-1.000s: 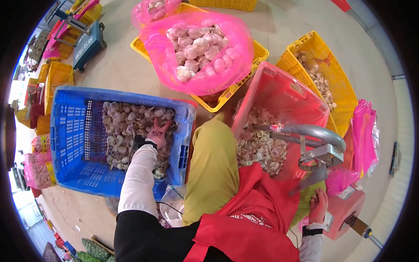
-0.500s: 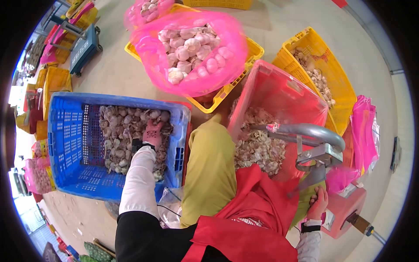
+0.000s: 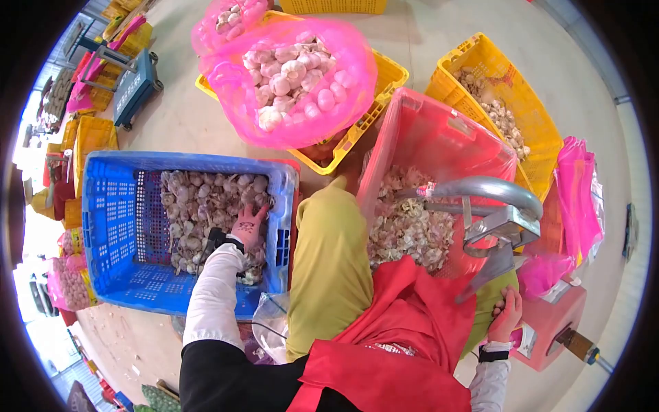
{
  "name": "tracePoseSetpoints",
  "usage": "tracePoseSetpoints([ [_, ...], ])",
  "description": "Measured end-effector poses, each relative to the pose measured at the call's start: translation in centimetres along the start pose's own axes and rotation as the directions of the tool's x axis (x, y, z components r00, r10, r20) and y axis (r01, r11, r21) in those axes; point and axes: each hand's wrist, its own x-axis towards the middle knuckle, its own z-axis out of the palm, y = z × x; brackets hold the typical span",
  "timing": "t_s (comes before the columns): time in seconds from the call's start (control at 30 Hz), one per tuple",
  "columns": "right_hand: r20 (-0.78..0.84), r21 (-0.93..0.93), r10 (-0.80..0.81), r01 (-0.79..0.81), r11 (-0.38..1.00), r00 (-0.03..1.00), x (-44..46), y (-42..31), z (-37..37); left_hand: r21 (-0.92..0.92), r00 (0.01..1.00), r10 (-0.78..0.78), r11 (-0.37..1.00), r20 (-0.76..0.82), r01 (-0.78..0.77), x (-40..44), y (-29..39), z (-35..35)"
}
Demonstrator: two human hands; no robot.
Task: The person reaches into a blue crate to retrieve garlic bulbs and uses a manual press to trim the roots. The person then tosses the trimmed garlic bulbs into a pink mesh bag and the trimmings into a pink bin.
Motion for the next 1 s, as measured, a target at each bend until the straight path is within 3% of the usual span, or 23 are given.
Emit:
tracePoseSetpoints([
  [0.07,0.009,-0.006,-0.028,0.028,1.0,1.0,0.2,0.3,0.0,0.083,0.995,0.089,0.992,0.041,-0.093,0.0,-0.7,1.0],
  [0.2,-0.003,-0.009,-0.02,0.02,1.0,1.0,-0.1,0.1,0.3,0.036,0.992,0.038,0.998,0.119,-0.043,-0.1,-1.0,1.7],
  [0.27,-0.003,-0.021,-0.03,0.03,0.999,1.0,0.1,0.4,0.1,-0.049,0.998,0.033,0.998,-0.051,-0.036,2.1,-2.8,5.0],
  [0.3,-0.003,-0.029,-0.025,0.025,0.999,1.0,0.1,0.4,0.2,-0.051,0.999,0.033,0.998,-0.043,-0.035,2.4,-3.1,5.5],
  [0.37,-0.03,-0.06,-0.063,0.061,0.996,0.998,0.1,0.4,0.5,-0.135,0.959,0.127,0.977,-0.253,-0.165,2.2,-4.1,6.4],
  [0.4,-0.027,-0.055,-0.059,0.058,0.997,0.998,0.3,0.9,0.7,-0.292,0.983,0.07,0.949,-0.171,-0.118,2.9,-4.5,6.6],
  [0.43,-0.042,-0.058,-0.08,0.077,0.995,0.996,0.6,1.4,0.6,-0.287,0.983,0.071,0.951,-0.17,-0.118,2.7,-4.8,7.1],
  [0.5,-0.067,-0.059,-0.099,0.096,0.994,0.993,0.8,2.0,0.5,-0.015,0.98,0.074,0.997,-0.186,-0.078,1.8,-4.1,7.5],
  [0.53,-0.061,-0.067,-0.113,0.109,0.992,0.992,0.7,2.2,0.6,-0.128,0.985,-0.086,0.99,-0.148,0.067,2.5,-3.8,8.1],
  [0.57,-0.053,-0.075,-0.126,0.122,0.99,0.991,0.7,2.4,0.7,-0.124,0.986,-0.083,0.99,-0.143,0.065,2.4,-3.7,8.2],
  [0.63,-0.04,-0.081,-0.125,0.121,0.989,0.991,0.3,2.0,1.0,-0.086,0.938,0.092,0.988,-0.334,-0.127,2.1,-3.3,7.5],
  [0.7,-0.028,-0.079,-0.129,0.127,0.989,0.991,0.3,1.9,1.2,-0.059,0.946,0.033,0.997,-0.324,-0.055,3.9,-4.8,9.5],
  [0.73,-0.031,-0.107,-0.137,0.133,0.985,0.99,0.3,2.0,1.1,-0.249,0.956,-0.127,0.967,-0.266,0.059,4.3,-5.4,9.9],
  [0.77,-0.036,-0.136,-0.143,0.136,0.981,0.989,0.3,2.0,0.9,-0.421,0.947,-0.269,0.89,-0.176,0.174,4.7,-6.2,10.1],
  [0.8,-0.044,-0.129,-0.141,0.134,0.982,0.989,0.3,2.1,0.8,-0.598,0.967,-0.222,0.794,-0.122,0.107,3.8,-6.5,8.3],
  [0.83,-0.038,-0.119,-0.134,0.129,0.985,0.99,0.2,2.1,0.8,-0.802,0.948,-0.298,0.537,0.108,0.26,2.2,-4.9,5.1],
  [0.9,-0.026,-0.096,-0.12,0.117,0.989,0.992,0.2,2.3,0.9,-0.989,0.959,-0.241,-0.044,0.147,0.14,0.4,-4.4,3.8],
  [0.93,-0.014,-0.089,-0.129,0.127,0.988,0.992,0.1,2.3,0.9,-0.99,0.959,-0.246,-0.033,0.14,0.136,-0.6,-3.8,2.4],
  [1.0,-0.006,-0.07,-0.133,0.132,0.989,0.991,0.0,2.4,0.8,-0.969,0.975,-0.17,-0.224,0.143,0.103,-2.7,-2.5,-0.7],
])
